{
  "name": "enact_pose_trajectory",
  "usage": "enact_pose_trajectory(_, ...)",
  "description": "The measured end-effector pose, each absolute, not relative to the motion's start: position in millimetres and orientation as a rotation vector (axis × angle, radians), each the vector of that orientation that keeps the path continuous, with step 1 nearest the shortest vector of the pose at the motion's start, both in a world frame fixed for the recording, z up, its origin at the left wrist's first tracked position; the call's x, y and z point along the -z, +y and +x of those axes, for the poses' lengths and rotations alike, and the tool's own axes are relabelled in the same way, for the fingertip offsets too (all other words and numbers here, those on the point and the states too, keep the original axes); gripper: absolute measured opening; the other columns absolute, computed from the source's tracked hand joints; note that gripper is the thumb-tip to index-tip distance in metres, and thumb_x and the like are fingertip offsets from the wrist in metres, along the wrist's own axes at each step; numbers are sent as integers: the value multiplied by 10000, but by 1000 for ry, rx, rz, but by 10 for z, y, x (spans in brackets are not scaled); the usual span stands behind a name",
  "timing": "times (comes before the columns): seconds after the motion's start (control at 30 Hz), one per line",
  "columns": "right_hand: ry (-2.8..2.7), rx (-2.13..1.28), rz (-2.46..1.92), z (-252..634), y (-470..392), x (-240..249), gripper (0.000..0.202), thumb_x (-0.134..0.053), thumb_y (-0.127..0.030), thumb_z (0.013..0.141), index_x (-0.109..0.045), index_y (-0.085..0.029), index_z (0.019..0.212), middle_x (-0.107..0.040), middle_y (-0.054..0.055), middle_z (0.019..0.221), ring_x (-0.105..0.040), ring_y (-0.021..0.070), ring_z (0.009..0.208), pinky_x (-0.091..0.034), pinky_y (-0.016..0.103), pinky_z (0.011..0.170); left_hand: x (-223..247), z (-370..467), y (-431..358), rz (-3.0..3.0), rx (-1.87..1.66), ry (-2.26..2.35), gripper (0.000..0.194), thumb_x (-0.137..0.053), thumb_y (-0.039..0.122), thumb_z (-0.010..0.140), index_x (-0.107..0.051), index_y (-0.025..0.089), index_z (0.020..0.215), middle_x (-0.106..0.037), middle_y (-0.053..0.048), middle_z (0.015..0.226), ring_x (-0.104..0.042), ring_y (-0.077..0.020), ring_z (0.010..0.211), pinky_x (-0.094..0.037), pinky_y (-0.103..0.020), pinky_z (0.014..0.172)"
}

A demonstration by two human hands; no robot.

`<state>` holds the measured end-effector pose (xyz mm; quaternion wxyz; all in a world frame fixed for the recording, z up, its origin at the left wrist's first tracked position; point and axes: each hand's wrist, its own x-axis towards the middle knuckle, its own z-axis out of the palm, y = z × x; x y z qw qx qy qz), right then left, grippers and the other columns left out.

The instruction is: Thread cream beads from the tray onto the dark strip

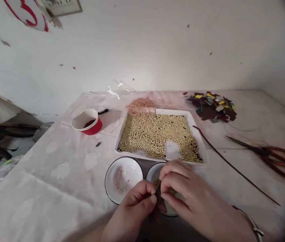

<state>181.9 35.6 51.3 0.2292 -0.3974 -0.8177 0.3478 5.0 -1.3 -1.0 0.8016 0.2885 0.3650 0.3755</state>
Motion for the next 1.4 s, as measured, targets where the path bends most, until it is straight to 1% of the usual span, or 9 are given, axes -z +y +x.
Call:
enact_pose_trajectory(0.17,-2266,-953,-1075,1798,351,-488,197,-544,-7,791,-503,-197,758,-546,3,909,-518,159,909,-440,305,778,-34,69,-23,595,-798,792,248,-658,386,789,-569,156,762,-580,14,631,-475,-77,557,-298,-217,551)
enact_pose_trajectory(0.33,-2322,-891,-1114,1848,416,-441,180,-527,-20,807,-516,-197,773,-547,13,917,-524,163,902,-444,320,788,-79,94,-23,571,-816,843,286,-685,411,754,-559,154,743,-637,-8,708,-507,-82,562,-318,-225,565)
enact_pose_trajectory(0.5,-2376,-923,-1166,1929,530,-422,148,-529,-52,836,-540,-186,776,-556,22,903,-526,168,895,-439,327,794,-122,95,-6,588,-805,867,305,-689,426,744,-568,147,746,-637,-5,690,-499,-72,539,-304,-214,542)
enact_pose_trajectory(0.7,-2288,-961,-1215,1961,551,-434,101,-475,-179,902,-571,-203,917,-591,38,928,-546,181,900,-454,337,788,-82,87,-25,578,-817,867,298,-701,409,736,-563,144,737,-643,-16,693,-501,-76,542,-303,-218,547)
enact_pose_trajectory(0.8,-2285,-1071,-1162,1948,515,-428,241,-597,-221,834,-558,-226,1072,-600,45,1054,-554,192,967,-456,340,827,-11,79,-21,565,-824,831,287,-702,405,735,-555,158,729,-620,1,665,-492,-76,536,-311,-219,546)
enact_pose_trajectory(0.87,-2330,-1139,-1122,1930,489,-424,352,-677,-200,765,-558,-242,1093,-599,30,1079,-557,190,975,-453,326,828,38,67,-17,577,-821,795,275,-697,398,743,-544,170,724,-566,33,587,-463,-71,506,-302,-214,530)
enact_pose_trajectory(1.03,-2400,-1150,-1111,1901,448,-441,201,-651,-106,755,-603,-228,907,-603,-14,912,-559,152,842,-437,278,724,29,45,-4,609,-791,804,296,-688,419,744,-544,161,729,-601,2,639,-479,-80,530,-299,-218,530)
enact_pose_trajectory(1.23,-2371,-1187,-1098,1916,423,-493,364,-748,-175,688,-601,-253,1012,-603,-15,1030,-549,166,936,-437,287,805,-9,39,4,610,-792,777,307,-708,409,727,-527,161,717,-541,28,630,-441,-74,541,-289,-216,525)
enact_pose_trajectory(1.4,-2389,-1146,-1140,1915,431,-496,307,-705,-122,714,-608,-251,976,-604,-15,1009,-551,166,938,-439,292,809,118,19,-6,635,-778,748,300,-674,422,760,-509,172,731,-502,41,595,-413,-68,514,-273,-214,512)
